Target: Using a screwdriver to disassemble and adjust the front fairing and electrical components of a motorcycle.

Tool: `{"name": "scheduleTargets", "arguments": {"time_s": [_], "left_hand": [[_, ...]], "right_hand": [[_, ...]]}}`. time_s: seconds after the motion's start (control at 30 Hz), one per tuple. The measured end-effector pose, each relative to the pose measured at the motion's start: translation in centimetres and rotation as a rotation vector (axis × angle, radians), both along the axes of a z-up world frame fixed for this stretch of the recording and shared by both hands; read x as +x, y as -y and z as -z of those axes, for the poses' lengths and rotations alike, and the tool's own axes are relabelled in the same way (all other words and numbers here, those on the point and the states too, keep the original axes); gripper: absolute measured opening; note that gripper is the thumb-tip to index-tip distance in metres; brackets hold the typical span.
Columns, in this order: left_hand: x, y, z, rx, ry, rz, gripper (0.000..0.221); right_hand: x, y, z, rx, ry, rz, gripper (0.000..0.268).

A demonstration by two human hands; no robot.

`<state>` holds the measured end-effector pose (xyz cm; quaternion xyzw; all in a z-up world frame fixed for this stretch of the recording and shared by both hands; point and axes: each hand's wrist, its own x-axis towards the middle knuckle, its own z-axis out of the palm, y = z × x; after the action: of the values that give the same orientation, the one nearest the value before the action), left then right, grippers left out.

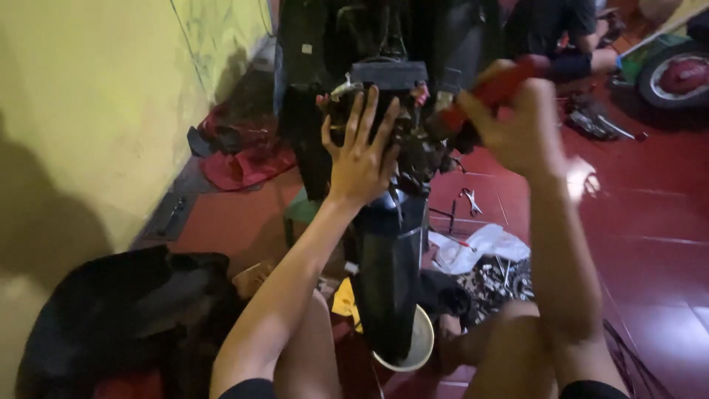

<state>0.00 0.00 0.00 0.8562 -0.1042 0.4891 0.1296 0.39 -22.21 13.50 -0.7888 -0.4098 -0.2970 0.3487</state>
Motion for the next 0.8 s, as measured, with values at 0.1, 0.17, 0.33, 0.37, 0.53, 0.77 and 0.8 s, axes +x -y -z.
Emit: {"name": "scheduleTargets", "arguments": {"time_s": [0.1, 0.17, 0.33, 0.37, 0.53, 0.77, 0.8], "left_hand": [[-1.0, 0.0, 0.0, 0.025, -0.049, -0.031, 0.070], [-1.4, 0.2, 0.5, 0.029, -0.041, -0.004, 0.071], [-2.5, 1.1, 1.2, 0.059, -0.084, 0.021, 0.073], [-3.0, 1.4, 1.0, 0.066, -0.107, 0.013, 0.074], [-4.0, 2.3, 0.8, 0.069, -0.190, 0.017, 0.080], [-3.9, 2.7, 0.8, 0.072, -0.202, -0.011, 0.088], [-3.9, 2.7, 0.9, 0.060, -0.205, -0.016, 0.089]], "right_hand": [[1.3, 0.9, 2.8, 0.035, -0.083, -0.018, 0.011], [2.4, 2.3, 5.1, 0.202, -0.077, -0.055, 0.012], [2.3, 4.8, 11.7, 0.746, -0.279, -0.159, 0.018], [2.5, 5.3, 13.1, 0.666, -0.316, -0.094, 0.012], [3.8, 6.3, 16.8, 0.899, -0.685, -0.099, 0.024], [2.4, 6.0, 15.4, 0.808, -0.612, -0.154, 0.021], [2.4, 5.7, 15.5, 0.508, -0.429, -0.001, 0.010]]}}
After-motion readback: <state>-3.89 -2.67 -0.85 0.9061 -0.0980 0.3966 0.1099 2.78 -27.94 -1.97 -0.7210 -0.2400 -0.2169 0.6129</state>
